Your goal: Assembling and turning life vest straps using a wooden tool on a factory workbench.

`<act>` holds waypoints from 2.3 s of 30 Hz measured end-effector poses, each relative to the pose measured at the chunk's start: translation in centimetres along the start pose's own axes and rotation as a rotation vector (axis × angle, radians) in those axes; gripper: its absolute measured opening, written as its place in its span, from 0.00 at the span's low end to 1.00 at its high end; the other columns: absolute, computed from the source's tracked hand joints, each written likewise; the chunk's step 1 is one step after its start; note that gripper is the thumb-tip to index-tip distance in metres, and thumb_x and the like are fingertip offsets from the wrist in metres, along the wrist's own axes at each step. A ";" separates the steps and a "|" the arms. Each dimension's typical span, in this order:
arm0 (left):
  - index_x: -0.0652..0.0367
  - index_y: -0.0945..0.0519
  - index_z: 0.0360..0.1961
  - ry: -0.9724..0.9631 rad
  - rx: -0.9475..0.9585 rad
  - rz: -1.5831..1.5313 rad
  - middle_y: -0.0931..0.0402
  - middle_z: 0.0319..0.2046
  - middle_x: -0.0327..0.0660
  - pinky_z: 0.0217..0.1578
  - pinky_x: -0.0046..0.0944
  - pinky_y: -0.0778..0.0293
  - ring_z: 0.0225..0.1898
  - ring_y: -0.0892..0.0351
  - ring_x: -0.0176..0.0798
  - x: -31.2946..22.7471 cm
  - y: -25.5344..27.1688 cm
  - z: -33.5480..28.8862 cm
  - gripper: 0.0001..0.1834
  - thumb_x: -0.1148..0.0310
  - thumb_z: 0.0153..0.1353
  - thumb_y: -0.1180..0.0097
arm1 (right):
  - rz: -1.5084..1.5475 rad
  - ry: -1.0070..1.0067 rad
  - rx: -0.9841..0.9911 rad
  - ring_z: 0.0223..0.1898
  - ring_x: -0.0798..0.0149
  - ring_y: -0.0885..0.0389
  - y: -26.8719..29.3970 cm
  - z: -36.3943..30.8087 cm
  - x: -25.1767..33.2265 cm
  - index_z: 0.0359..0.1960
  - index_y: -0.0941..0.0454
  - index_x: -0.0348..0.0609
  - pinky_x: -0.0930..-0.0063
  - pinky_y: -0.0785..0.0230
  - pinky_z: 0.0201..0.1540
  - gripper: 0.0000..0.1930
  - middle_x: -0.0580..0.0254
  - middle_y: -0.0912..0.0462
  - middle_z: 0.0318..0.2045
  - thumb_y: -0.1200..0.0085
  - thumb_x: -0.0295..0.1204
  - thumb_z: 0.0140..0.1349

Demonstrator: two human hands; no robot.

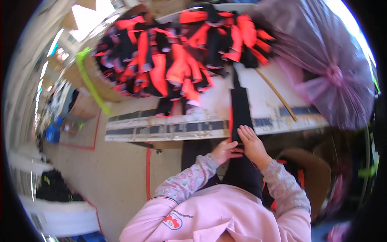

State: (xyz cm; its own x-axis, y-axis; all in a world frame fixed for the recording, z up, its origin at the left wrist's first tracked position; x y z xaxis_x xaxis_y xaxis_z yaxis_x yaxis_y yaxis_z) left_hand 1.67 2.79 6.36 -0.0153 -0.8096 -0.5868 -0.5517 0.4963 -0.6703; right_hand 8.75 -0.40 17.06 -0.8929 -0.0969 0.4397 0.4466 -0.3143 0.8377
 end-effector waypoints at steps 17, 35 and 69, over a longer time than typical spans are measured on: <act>0.60 0.32 0.47 -0.069 -0.322 0.168 0.24 0.22 0.46 0.10 0.34 0.34 0.08 0.32 0.37 1.4 2.1 3.2 0.17 0.63 0.60 0.51 | -0.270 -0.155 0.210 0.68 0.52 0.57 -3.1 8.0 -3.1 0.64 0.54 0.33 0.55 0.67 0.67 0.41 0.48 0.55 0.66 0.46 0.37 0.54; 0.57 0.22 0.30 0.033 -0.254 0.077 0.24 0.18 0.40 0.18 0.29 0.31 0.14 0.29 0.31 0.1 0.4 0.6 0.11 0.60 0.57 0.44 | -0.163 -0.123 0.324 0.62 0.52 0.41 1.7 -0.6 1.6 0.56 0.34 0.43 0.50 0.46 0.59 0.27 0.52 0.37 0.59 0.46 0.31 0.51; 0.60 0.36 0.51 -1.302 -1.001 1.435 0.33 0.42 0.52 0.44 0.43 0.34 0.46 0.31 0.49 -27.9 -3.5 -2.3 0.35 0.58 0.44 0.35 | 0.531 -0.376 -0.028 0.35 0.55 0.21 8.7 -2.9 -6.5 0.54 0.33 0.41 0.67 0.30 0.39 0.25 0.48 0.21 0.38 0.42 0.27 0.53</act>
State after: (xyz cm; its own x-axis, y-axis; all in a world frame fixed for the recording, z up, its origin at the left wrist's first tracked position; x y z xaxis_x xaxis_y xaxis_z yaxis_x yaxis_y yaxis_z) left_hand 2.14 22.91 26.10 -0.5198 0.6816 -0.5151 -0.8204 -0.2301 0.5235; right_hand 18.27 -5.24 20.56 -0.4683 0.0896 0.8790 0.8153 -0.3397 0.4690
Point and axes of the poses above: each hand's wrist, its own z-axis towards the middle knuckle, its own y-axis out of the back of the hand, x = y × z, the point moved 9 cm from there along z, towards the middle knuckle
